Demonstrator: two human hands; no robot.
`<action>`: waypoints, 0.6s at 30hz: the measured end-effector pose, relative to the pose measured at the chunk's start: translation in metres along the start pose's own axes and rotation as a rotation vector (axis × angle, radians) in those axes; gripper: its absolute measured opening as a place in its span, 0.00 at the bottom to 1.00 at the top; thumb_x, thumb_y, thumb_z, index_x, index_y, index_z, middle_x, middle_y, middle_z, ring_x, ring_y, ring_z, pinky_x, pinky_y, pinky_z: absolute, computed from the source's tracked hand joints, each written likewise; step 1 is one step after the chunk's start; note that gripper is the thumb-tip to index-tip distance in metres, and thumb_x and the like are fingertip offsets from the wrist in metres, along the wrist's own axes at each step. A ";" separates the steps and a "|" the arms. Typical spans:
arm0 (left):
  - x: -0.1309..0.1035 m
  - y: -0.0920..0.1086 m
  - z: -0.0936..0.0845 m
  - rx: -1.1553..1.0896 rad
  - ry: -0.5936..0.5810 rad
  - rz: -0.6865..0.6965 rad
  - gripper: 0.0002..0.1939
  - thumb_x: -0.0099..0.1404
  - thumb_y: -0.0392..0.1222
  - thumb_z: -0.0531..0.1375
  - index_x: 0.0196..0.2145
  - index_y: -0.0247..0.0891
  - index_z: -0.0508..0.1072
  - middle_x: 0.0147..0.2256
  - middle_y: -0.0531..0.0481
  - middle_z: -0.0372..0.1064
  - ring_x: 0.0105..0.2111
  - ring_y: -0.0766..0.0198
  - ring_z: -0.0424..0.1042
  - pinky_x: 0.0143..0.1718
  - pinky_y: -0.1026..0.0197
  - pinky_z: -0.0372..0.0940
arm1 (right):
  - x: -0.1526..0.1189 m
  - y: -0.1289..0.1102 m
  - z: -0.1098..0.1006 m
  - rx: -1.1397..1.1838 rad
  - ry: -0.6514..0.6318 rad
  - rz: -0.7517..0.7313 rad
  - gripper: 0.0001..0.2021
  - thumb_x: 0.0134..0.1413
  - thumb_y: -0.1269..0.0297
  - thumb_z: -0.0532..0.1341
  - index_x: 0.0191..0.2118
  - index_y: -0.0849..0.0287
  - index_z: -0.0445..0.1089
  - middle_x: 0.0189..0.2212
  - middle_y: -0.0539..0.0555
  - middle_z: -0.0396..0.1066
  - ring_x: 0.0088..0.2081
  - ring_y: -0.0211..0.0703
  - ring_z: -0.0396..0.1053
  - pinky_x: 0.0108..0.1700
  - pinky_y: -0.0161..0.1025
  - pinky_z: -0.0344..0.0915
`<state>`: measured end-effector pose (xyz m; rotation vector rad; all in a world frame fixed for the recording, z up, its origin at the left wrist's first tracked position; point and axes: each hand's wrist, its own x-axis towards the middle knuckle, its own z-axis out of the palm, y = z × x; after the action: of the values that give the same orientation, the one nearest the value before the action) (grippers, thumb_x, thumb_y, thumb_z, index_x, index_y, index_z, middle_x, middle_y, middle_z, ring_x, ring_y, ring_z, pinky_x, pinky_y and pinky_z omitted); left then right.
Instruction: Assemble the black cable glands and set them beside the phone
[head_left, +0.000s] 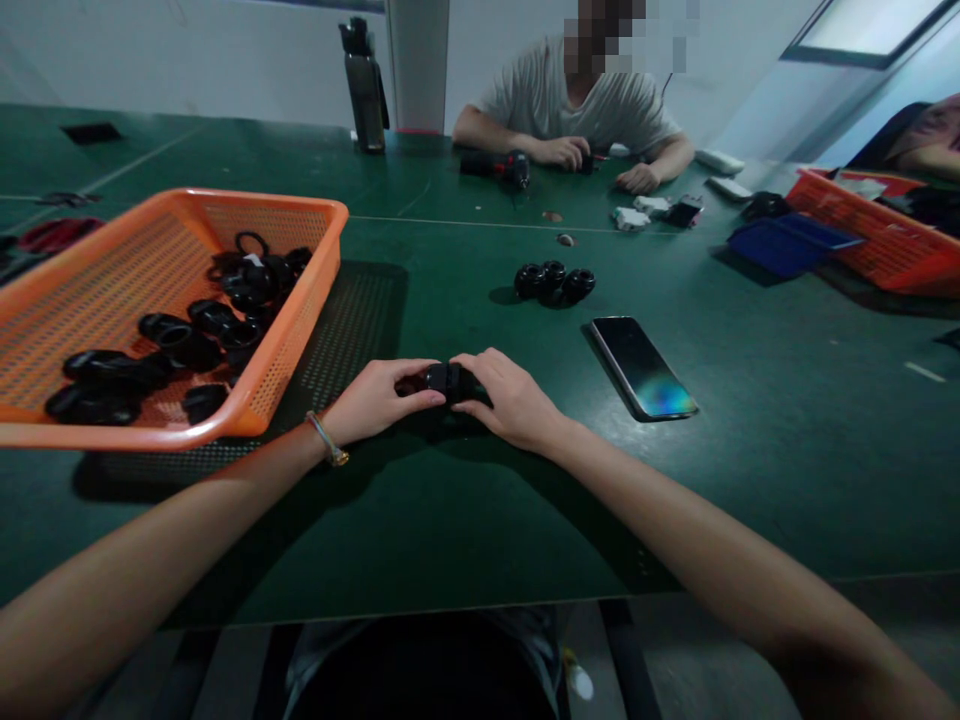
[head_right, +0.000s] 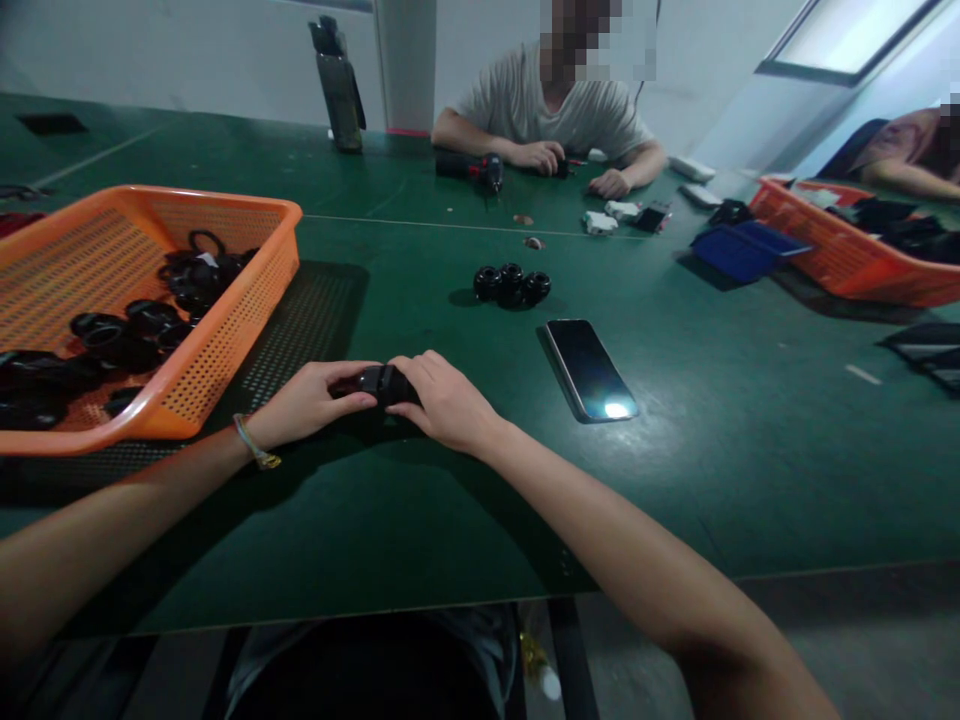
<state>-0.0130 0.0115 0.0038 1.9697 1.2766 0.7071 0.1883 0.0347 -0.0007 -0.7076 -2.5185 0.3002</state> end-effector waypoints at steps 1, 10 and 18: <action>-0.001 0.001 0.000 0.003 0.005 0.006 0.22 0.56 0.51 0.58 0.43 0.32 0.74 0.34 0.46 0.75 0.33 0.59 0.72 0.35 0.59 0.66 | 0.000 -0.001 0.000 0.006 -0.009 0.002 0.14 0.56 0.65 0.57 0.46 0.65 0.61 0.38 0.61 0.70 0.38 0.48 0.65 0.40 0.47 0.65; -0.005 0.002 0.001 0.175 0.110 0.161 0.21 0.58 0.52 0.58 0.40 0.32 0.74 0.31 0.46 0.73 0.30 0.61 0.71 0.32 0.63 0.64 | -0.003 -0.004 0.004 0.132 -0.029 0.104 0.14 0.56 0.64 0.55 0.46 0.64 0.60 0.41 0.61 0.69 0.40 0.47 0.66 0.42 0.49 0.65; -0.007 0.003 0.001 0.288 0.142 0.225 0.19 0.59 0.52 0.58 0.41 0.34 0.73 0.31 0.48 0.73 0.30 0.63 0.71 0.32 0.64 0.63 | -0.001 -0.008 0.003 0.205 -0.060 0.242 0.15 0.54 0.66 0.57 0.47 0.65 0.63 0.41 0.61 0.71 0.40 0.46 0.68 0.44 0.47 0.65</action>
<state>-0.0135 0.0035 0.0050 2.3608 1.3118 0.8218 0.1837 0.0269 -0.0013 -0.9319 -2.4121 0.6634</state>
